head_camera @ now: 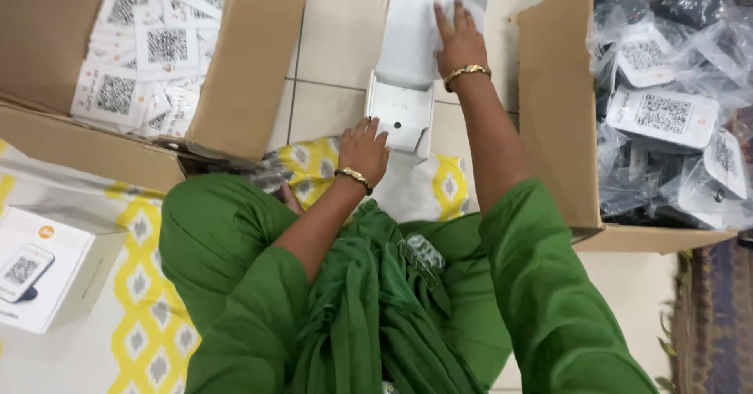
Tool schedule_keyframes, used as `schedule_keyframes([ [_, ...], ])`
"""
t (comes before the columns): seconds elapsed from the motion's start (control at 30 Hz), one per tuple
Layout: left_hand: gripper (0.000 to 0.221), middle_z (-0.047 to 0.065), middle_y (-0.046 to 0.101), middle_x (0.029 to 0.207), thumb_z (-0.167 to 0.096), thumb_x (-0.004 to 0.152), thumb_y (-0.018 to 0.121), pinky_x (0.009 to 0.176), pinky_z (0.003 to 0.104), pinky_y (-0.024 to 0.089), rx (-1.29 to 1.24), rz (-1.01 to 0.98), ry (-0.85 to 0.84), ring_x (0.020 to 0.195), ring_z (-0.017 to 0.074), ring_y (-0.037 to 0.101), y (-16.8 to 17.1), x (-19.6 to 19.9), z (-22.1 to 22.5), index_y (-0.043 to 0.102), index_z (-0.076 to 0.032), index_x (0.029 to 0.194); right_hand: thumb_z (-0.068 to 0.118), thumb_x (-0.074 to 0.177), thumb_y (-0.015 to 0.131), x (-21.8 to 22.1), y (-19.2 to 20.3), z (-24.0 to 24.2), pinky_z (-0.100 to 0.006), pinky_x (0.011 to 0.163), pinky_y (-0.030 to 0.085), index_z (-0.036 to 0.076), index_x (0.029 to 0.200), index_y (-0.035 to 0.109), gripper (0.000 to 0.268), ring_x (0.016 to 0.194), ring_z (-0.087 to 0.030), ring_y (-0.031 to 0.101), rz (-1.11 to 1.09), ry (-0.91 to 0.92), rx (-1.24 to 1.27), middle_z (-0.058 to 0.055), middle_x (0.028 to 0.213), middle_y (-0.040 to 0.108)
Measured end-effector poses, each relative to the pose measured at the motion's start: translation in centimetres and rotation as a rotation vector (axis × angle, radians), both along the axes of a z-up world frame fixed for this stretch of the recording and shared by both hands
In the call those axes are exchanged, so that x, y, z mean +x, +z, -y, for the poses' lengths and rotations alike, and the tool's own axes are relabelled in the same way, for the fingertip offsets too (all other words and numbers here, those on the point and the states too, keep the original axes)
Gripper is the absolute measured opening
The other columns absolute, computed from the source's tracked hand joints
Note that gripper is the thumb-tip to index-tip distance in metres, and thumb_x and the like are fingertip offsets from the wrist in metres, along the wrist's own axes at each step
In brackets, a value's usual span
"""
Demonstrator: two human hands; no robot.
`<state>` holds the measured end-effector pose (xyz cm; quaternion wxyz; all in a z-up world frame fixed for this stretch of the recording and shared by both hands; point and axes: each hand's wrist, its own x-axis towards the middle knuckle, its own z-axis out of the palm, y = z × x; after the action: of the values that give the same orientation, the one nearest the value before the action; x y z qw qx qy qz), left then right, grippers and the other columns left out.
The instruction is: The person packs QR-labeled devices into cardboard boxes while sitting on the floor.
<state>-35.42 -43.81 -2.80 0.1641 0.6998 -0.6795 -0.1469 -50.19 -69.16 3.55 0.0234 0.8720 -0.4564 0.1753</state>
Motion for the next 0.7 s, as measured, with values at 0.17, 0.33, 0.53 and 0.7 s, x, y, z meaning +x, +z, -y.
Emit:
schedule_keyframes([
  [0.17, 0.046, 0.009, 0.041, 0.157, -0.034, 0.091, 0.063, 0.114, 0.056, 0.03, 0.032, 0.017, -0.001, 0.146, 0.0327, 0.033, -0.2, 1.9, 1.1, 0.062, -0.012, 0.132, 0.066, 0.064, 0.088, 5.1, 1.5, -7.8, -0.063, 0.114, 0.03, 0.037, 0.159, 0.021, 0.12, 0.153, -0.038, 0.02, -0.475, 0.068, 0.362, -0.012, 0.17, 0.012],
  [0.33, 0.056, 0.016, 0.034, 0.162, -0.028, 0.091, 0.062, 0.118, 0.051, 0.03, 0.032, -0.105, -0.095, 0.145, 0.0407, 0.033, -4.6, 0.9, 1.1, 0.054, -0.004, 0.141, 0.042, 0.063, 0.094, 3.8, -2.8, -10.4, -0.071, 0.108, 0.031, 0.043, 0.161, 0.013, 0.127, 0.155, -0.039, 0.014, -0.522, -0.003, 0.443, -0.009, 0.171, 0.007],
  [0.53, 0.076, 0.014, 0.029, 0.167, -0.013, 0.081, 0.058, 0.116, 0.049, 0.032, -0.007, -0.012, -0.151, 0.146, 0.0379, 0.034, -4.8, 2.3, 1.4, 0.04, -0.001, 0.154, 0.032, 0.068, 0.092, 3.5, -2.5, -7.9, -0.063, 0.108, 0.037, 0.037, 0.162, 0.016, 0.121, 0.155, -0.038, 0.019, -0.461, -0.081, 0.381, -0.008, 0.172, 0.008],
  [0.7, 0.077, 0.016, 0.028, 0.171, -0.011, 0.081, 0.057, 0.123, 0.048, 0.027, -0.042, -0.005, -0.114, 0.155, 0.0372, 0.027, -5.0, 3.2, 1.1, 0.041, -0.002, 0.156, 0.051, 0.078, 0.088, -1.6, -1.0, -8.7, -0.049, 0.106, 0.046, 0.023, 0.13, 0.067, 0.063, 0.133, -0.03, 0.051, 0.214, 0.063, 0.284, -0.007, 0.144, 0.055],
])
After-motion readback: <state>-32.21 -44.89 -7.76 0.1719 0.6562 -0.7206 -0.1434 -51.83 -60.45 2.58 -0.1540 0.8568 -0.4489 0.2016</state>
